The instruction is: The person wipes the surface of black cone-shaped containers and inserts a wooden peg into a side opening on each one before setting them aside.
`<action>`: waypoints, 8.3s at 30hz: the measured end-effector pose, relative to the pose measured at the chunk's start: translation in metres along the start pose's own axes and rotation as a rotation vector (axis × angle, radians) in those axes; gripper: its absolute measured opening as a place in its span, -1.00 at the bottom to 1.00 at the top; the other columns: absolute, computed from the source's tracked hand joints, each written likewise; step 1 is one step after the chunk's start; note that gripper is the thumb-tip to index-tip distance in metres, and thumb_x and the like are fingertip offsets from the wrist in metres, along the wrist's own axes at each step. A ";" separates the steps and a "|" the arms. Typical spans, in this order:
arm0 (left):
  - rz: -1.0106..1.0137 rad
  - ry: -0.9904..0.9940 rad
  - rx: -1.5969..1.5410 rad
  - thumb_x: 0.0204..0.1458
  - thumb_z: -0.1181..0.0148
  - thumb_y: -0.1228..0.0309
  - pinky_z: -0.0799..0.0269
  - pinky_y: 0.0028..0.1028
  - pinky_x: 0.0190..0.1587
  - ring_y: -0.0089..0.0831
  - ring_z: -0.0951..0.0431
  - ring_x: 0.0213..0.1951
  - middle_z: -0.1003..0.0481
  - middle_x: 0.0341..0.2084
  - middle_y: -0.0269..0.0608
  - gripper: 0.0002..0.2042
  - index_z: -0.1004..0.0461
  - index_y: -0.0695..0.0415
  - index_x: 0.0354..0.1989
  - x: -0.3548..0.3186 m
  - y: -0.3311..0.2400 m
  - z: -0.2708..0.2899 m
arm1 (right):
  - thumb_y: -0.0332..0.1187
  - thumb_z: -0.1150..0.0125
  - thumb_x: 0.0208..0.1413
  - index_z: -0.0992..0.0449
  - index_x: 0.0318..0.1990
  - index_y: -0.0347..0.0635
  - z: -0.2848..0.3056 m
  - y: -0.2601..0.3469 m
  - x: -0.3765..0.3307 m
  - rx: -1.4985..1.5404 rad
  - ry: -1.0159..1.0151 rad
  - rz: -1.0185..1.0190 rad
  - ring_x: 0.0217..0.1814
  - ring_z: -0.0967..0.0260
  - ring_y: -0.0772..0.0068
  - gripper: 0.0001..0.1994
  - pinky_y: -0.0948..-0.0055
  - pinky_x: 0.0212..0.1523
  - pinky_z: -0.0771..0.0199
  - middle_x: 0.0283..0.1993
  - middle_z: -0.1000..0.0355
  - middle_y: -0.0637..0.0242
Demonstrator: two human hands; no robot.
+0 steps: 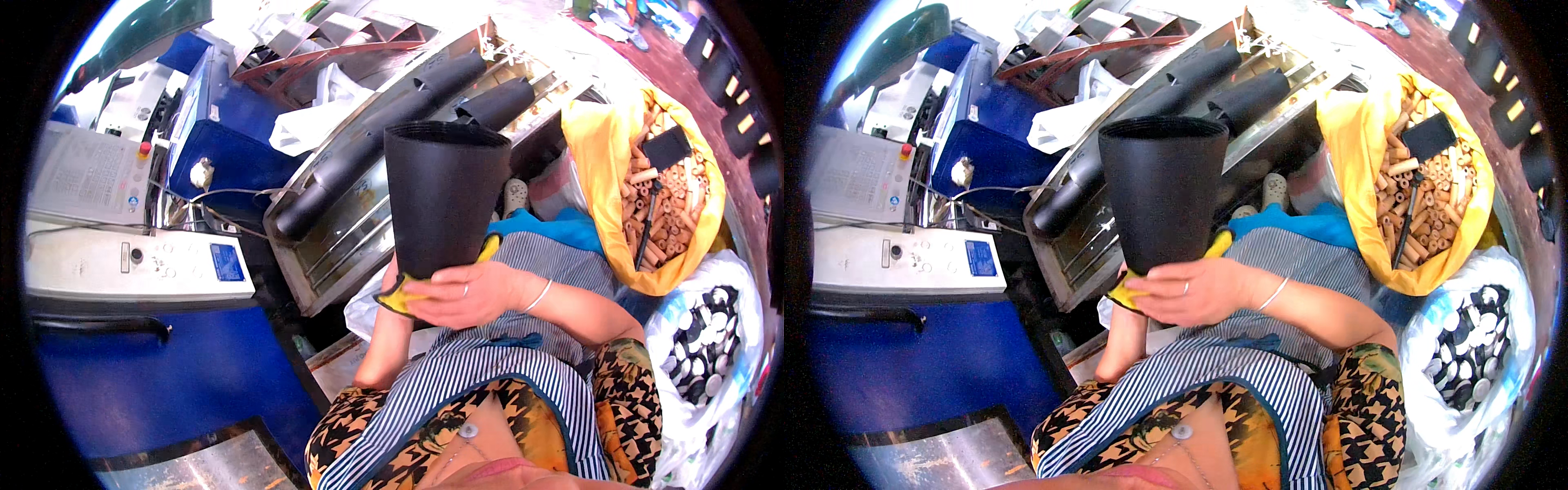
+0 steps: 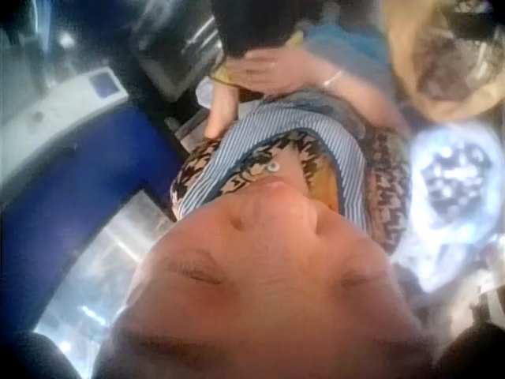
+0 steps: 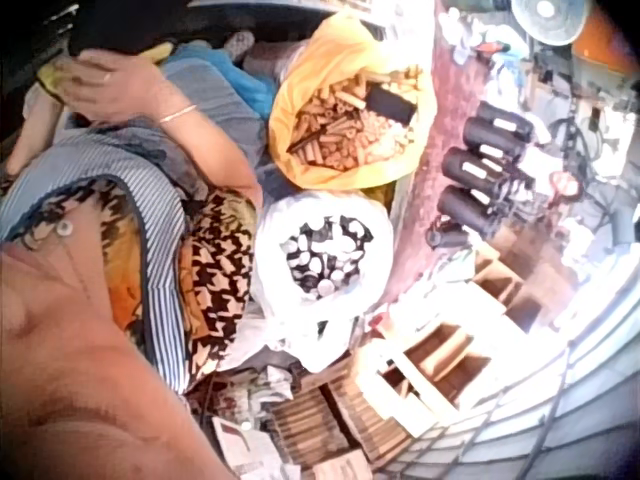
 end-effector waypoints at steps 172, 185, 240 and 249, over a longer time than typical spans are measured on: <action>0.319 -0.114 -0.581 0.24 -0.09 0.32 -0.62 -0.29 -0.08 -0.16 -0.53 -0.13 -0.48 -0.13 -0.01 -0.75 -0.38 0.27 -0.07 0.095 0.104 0.058 | 0.02 -0.38 -0.19 -0.22 0.34 -0.10 -0.016 -0.031 -0.048 -0.168 0.496 -0.994 0.04 -0.39 0.26 -0.12 0.27 0.00 -0.38 0.12 -0.44 0.25; -0.353 -0.017 0.247 0.31 0.05 0.35 -0.45 -0.26 0.04 -0.27 -0.41 -0.04 -0.36 0.01 -0.04 -0.66 -0.23 0.31 0.14 0.056 0.124 -0.022 | 0.21 -0.09 0.17 -0.36 -0.13 -0.36 -0.042 0.010 -0.185 0.971 -0.862 -2.229 -0.66 -0.42 0.41 -0.36 0.43 -0.64 -0.43 -0.54 -0.45 0.20; -0.884 0.467 1.755 0.04 -0.29 0.54 -0.31 -0.50 0.04 -0.44 -0.46 -0.12 -0.50 -0.17 -0.23 -0.73 -0.46 0.25 -0.08 0.023 0.065 -0.055 | -0.01 -0.37 -0.01 -0.30 0.23 -0.06 0.058 0.637 -0.364 -0.253 0.691 -3.509 0.31 -0.27 0.11 -0.33 0.01 0.18 -0.33 0.23 -0.37 0.14; -0.844 0.491 1.754 0.01 -0.29 0.57 -0.26 -0.49 0.10 -0.42 -0.45 -0.08 -0.49 -0.15 -0.23 -0.73 -0.45 0.26 -0.10 0.019 0.066 -0.065 | -0.12 -0.36 0.03 -0.54 -0.28 -0.23 0.012 0.678 -0.414 -0.282 -1.402 -3.785 -0.44 -0.37 0.24 -0.66 0.25 -0.48 -0.47 -0.26 -0.47 0.23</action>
Point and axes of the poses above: each hand's wrist, its own x-axis towards the middle knuckle, its own z-axis out of the back of the hand, y = z × x, the point moved 4 cm from there along x, towards the middle knuckle
